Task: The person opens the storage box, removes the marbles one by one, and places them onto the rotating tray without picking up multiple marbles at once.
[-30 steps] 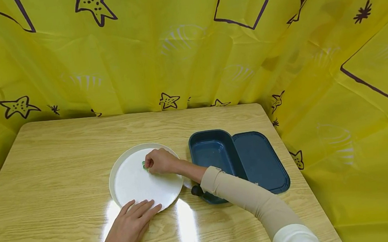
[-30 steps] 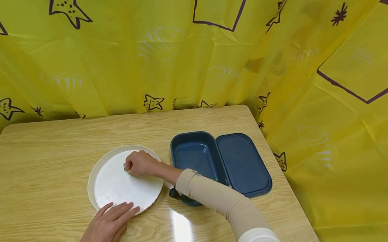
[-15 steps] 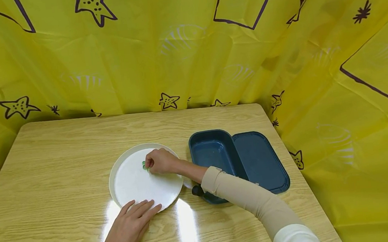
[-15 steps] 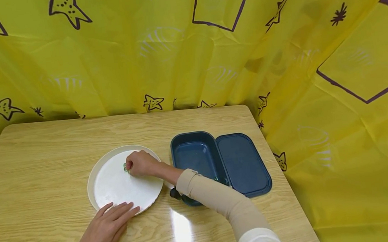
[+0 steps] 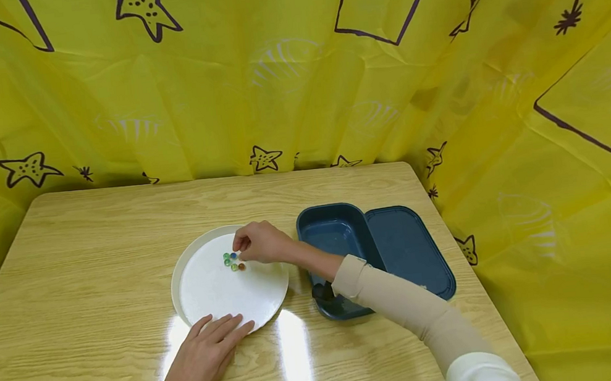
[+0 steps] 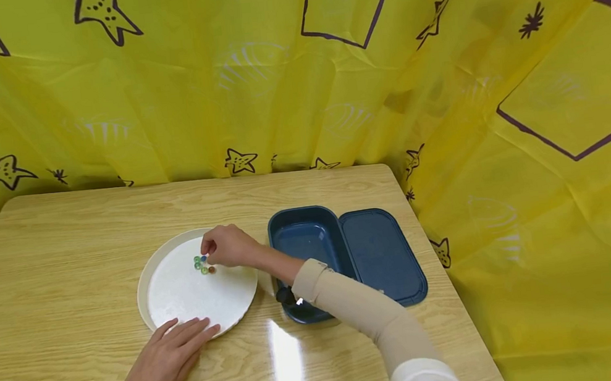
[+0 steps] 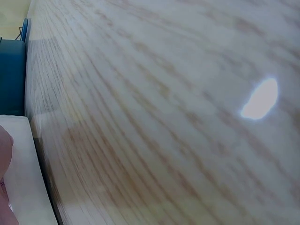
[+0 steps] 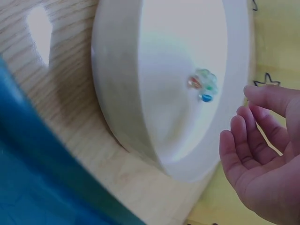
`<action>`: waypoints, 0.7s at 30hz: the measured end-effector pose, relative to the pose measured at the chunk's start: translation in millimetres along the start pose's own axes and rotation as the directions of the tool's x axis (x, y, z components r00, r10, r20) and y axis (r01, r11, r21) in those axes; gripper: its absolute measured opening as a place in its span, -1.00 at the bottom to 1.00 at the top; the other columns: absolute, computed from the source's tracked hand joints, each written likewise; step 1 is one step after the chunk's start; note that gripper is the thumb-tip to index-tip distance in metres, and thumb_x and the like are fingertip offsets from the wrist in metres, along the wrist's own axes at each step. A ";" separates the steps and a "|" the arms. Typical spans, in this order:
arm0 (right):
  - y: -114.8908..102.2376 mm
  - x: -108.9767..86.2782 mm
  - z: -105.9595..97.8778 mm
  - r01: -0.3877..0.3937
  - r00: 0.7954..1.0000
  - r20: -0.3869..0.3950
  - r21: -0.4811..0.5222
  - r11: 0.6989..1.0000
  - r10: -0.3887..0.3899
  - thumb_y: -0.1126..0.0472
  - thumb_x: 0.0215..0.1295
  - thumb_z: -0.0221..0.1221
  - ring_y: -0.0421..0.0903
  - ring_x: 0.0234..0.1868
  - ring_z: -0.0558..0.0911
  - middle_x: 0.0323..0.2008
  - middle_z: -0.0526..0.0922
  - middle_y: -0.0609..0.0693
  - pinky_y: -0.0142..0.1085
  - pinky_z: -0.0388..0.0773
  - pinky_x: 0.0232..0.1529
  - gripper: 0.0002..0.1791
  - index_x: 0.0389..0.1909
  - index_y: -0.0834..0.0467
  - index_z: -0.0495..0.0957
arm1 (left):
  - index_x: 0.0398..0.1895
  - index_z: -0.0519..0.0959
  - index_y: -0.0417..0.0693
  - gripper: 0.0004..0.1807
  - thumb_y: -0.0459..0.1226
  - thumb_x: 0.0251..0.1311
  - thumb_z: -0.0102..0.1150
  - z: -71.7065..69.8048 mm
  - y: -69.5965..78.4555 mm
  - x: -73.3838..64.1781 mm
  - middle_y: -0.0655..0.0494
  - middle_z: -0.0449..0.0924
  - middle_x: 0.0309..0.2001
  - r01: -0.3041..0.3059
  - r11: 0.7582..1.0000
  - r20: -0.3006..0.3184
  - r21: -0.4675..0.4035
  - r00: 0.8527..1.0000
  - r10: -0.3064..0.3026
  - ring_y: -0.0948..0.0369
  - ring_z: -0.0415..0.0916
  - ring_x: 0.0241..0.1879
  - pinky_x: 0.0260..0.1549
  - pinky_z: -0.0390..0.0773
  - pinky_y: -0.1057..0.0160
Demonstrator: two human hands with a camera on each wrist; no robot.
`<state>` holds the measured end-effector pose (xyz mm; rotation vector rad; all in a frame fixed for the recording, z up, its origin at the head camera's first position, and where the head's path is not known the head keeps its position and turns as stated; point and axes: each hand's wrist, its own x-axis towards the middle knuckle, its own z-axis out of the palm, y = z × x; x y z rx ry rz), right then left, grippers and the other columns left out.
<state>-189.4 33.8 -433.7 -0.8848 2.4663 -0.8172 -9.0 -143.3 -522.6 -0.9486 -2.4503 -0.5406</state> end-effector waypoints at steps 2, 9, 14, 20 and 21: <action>-0.1 -4.3 -5.4 0.012 1.000 -0.006 0.004 1.000 -0.012 0.35 0.25 0.30 -0.22 -0.28 0.59 -0.31 0.69 -0.03 -0.50 0.49 -0.23 -0.89 -0.21 0.24 0.68 | 0.07 0.66 0.05 -0.37 -0.05 0.62 -0.56 0.0 0.0 0.1 0.01 0.69 -0.02 0.001 1.000 0.003 -0.001 1.000 -0.001 0.03 0.63 -0.05 -0.01 0.48 -0.08; 5.7 -26.4 -22.5 0.025 0.999 -0.023 0.022 0.999 -0.024 0.32 0.27 0.30 -0.15 -0.20 0.58 -0.21 0.68 0.02 -0.46 0.50 -0.14 -0.81 -0.12 0.28 0.66 | 0.09 0.66 0.05 -0.37 -0.04 0.62 -0.55 -0.4 -0.3 0.4 0.01 0.68 -0.01 0.008 1.000 0.013 -0.005 1.000 -0.007 0.03 0.63 -0.04 0.00 0.46 -0.09; 13.9 -45.2 -33.9 0.018 1.000 -0.019 0.013 1.000 -0.018 0.31 0.29 0.30 -0.12 -0.16 0.58 -0.14 0.69 0.09 -0.40 0.52 -0.08 -0.80 -0.09 0.27 0.65 | 0.09 0.65 0.06 -0.38 -0.04 0.62 -0.55 -0.7 -0.1 0.3 0.01 0.68 -0.01 0.010 1.000 0.010 -0.003 1.000 -0.010 0.04 0.63 -0.04 0.00 0.47 -0.09; 23.2 -70.9 -46.4 0.003 1.000 -0.014 -0.021 1.000 -0.004 0.31 0.30 0.26 -0.11 -0.11 0.60 -0.12 0.68 0.05 -0.34 0.54 -0.05 -0.79 -0.06 0.21 0.65 | 0.08 0.66 0.05 -0.39 -0.04 0.63 -0.53 -0.1 0.4 0.0 0.01 0.68 -0.01 0.009 1.000 0.000 -0.006 1.000 -0.009 0.04 0.63 -0.04 0.00 0.46 -0.08; 25.0 -75.4 -47.9 0.002 1.000 -0.014 -0.028 1.000 -0.003 0.32 0.31 0.25 -0.10 -0.11 0.60 -0.11 0.68 0.06 -0.34 0.54 -0.05 -0.79 -0.06 0.20 0.65 | 0.08 0.66 0.05 -0.39 -0.04 0.63 -0.53 0.1 0.5 -0.1 0.01 0.68 -0.01 0.009 1.000 -0.001 -0.007 1.000 -0.009 0.04 0.63 -0.04 0.00 0.46 -0.07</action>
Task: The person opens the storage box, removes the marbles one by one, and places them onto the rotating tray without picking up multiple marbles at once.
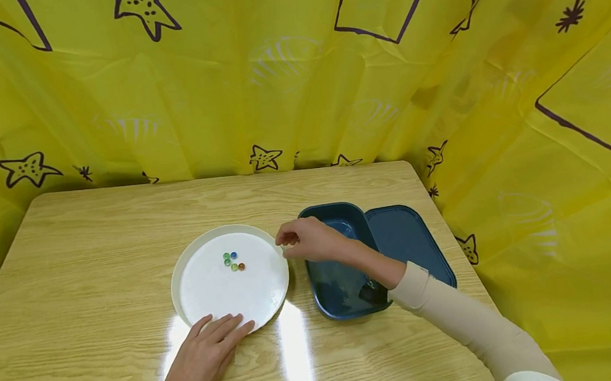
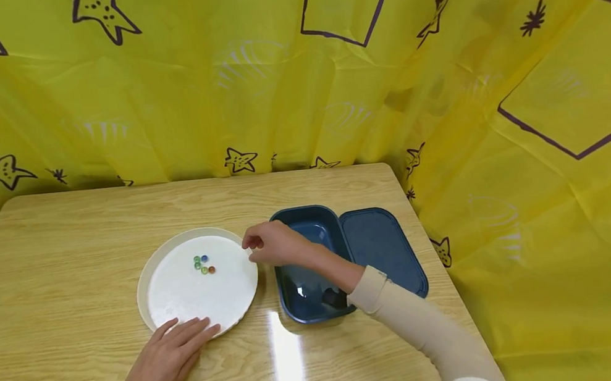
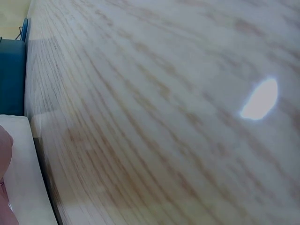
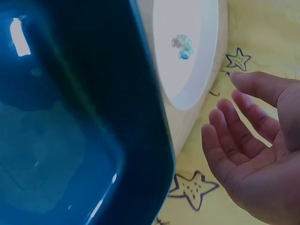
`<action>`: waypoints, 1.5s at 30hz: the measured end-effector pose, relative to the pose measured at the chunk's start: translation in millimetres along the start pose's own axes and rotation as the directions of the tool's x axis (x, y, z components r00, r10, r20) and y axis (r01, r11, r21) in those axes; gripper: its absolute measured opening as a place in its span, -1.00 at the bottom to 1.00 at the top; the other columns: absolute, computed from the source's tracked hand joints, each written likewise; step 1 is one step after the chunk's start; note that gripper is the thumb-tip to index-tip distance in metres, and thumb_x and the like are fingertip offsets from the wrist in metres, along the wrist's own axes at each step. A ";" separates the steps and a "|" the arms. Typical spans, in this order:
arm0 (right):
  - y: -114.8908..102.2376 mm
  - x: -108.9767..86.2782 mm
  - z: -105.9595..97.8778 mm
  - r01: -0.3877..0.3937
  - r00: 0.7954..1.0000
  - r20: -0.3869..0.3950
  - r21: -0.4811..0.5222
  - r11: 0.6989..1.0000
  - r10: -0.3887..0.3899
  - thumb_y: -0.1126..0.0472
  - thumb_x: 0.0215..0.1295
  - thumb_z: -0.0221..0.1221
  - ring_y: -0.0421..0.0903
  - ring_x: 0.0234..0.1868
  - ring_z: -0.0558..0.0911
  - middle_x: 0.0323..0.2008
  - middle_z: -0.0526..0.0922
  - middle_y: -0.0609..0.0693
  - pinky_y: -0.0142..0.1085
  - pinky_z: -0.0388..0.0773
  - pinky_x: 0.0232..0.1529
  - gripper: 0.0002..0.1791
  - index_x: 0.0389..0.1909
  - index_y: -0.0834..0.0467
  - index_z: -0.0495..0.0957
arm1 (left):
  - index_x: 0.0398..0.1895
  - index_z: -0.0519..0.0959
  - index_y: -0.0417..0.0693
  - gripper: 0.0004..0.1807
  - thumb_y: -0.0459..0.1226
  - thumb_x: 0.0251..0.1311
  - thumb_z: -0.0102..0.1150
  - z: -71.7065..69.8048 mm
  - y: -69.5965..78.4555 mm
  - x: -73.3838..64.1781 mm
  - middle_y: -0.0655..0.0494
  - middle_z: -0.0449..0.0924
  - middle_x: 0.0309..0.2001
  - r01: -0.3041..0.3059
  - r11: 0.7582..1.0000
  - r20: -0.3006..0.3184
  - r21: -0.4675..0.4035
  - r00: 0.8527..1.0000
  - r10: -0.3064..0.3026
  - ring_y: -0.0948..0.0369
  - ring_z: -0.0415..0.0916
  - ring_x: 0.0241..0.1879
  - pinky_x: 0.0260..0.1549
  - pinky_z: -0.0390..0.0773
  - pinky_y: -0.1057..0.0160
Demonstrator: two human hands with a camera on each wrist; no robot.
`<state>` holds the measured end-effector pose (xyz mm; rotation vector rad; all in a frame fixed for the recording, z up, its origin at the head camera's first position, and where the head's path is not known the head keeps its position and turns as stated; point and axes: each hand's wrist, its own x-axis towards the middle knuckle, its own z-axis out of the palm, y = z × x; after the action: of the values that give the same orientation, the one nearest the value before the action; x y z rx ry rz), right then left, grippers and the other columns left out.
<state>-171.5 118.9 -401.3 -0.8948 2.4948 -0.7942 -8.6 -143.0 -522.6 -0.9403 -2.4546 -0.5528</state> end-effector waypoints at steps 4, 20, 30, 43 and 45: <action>8.2 -19.2 -5.2 -0.006 1.000 -0.003 -0.040 0.999 0.006 0.35 0.31 0.25 -0.04 -0.09 0.63 -0.09 0.68 0.09 -0.33 0.56 -0.06 -0.79 -0.05 0.17 0.64 | 0.08 0.66 0.05 -0.40 -0.04 0.63 -0.52 0.3 0.2 -0.2 0.01 0.68 -0.01 -0.002 1.000 0.000 -0.003 1.000 0.002 0.03 0.63 -0.05 0.00 0.45 -0.08; 49.6 -74.8 -2.0 -0.163 0.986 0.013 -0.150 0.975 0.167 0.37 0.24 0.34 0.04 -0.08 0.64 -0.09 0.68 0.13 -0.20 0.61 -0.10 -0.67 0.03 0.29 0.62 | 0.07 0.66 0.07 -0.37 -0.05 0.63 -0.57 -0.3 0.3 -0.1 0.03 0.69 -0.01 0.001 1.000 0.004 0.012 1.000 -0.001 0.05 0.63 -0.05 -0.01 0.48 -0.07; 60.8 -83.1 1.7 -0.280 0.954 0.048 -0.196 0.940 0.295 0.39 0.23 0.33 -0.11 -0.36 0.64 -0.16 0.68 0.13 -0.26 0.62 -0.35 -0.71 -0.01 0.30 0.63 | 0.07 0.66 0.06 -0.38 -0.05 0.63 -0.56 -0.1 0.4 -0.1 0.02 0.68 -0.01 0.002 1.000 0.004 0.007 1.000 -0.002 0.04 0.63 -0.05 0.00 0.47 -0.07; 60.4 -80.4 4.6 -0.351 0.923 0.072 -0.238 0.906 0.377 0.53 0.18 0.20 -0.19 -0.61 0.24 -0.58 0.31 -0.08 -0.32 0.20 -0.56 -0.76 -0.53 0.17 0.49 | 0.09 0.65 0.05 -0.41 -0.07 0.63 -0.53 -0.3 -0.1 0.5 0.01 0.68 -0.01 -0.013 1.000 -0.005 -0.006 1.000 0.013 0.04 0.63 -0.04 -0.03 0.48 -0.08; 60.7 -80.6 5.5 -0.344 0.924 0.080 -0.248 0.905 0.373 0.56 0.16 0.17 -0.16 -0.61 0.08 -0.61 0.05 -0.09 -0.27 0.04 -0.53 -0.59 -0.64 0.07 0.26 | 0.10 0.65 0.05 -0.41 -0.07 0.63 -0.52 -0.1 -0.2 0.4 0.01 0.68 -0.01 -0.016 1.000 -0.006 -0.008 1.000 0.016 0.04 0.63 -0.04 -0.03 0.48 -0.08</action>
<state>-137.8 209.4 -430.9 -0.5043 2.5624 -0.3215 -9.0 -143.0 -522.3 -0.9590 -2.4393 -0.5604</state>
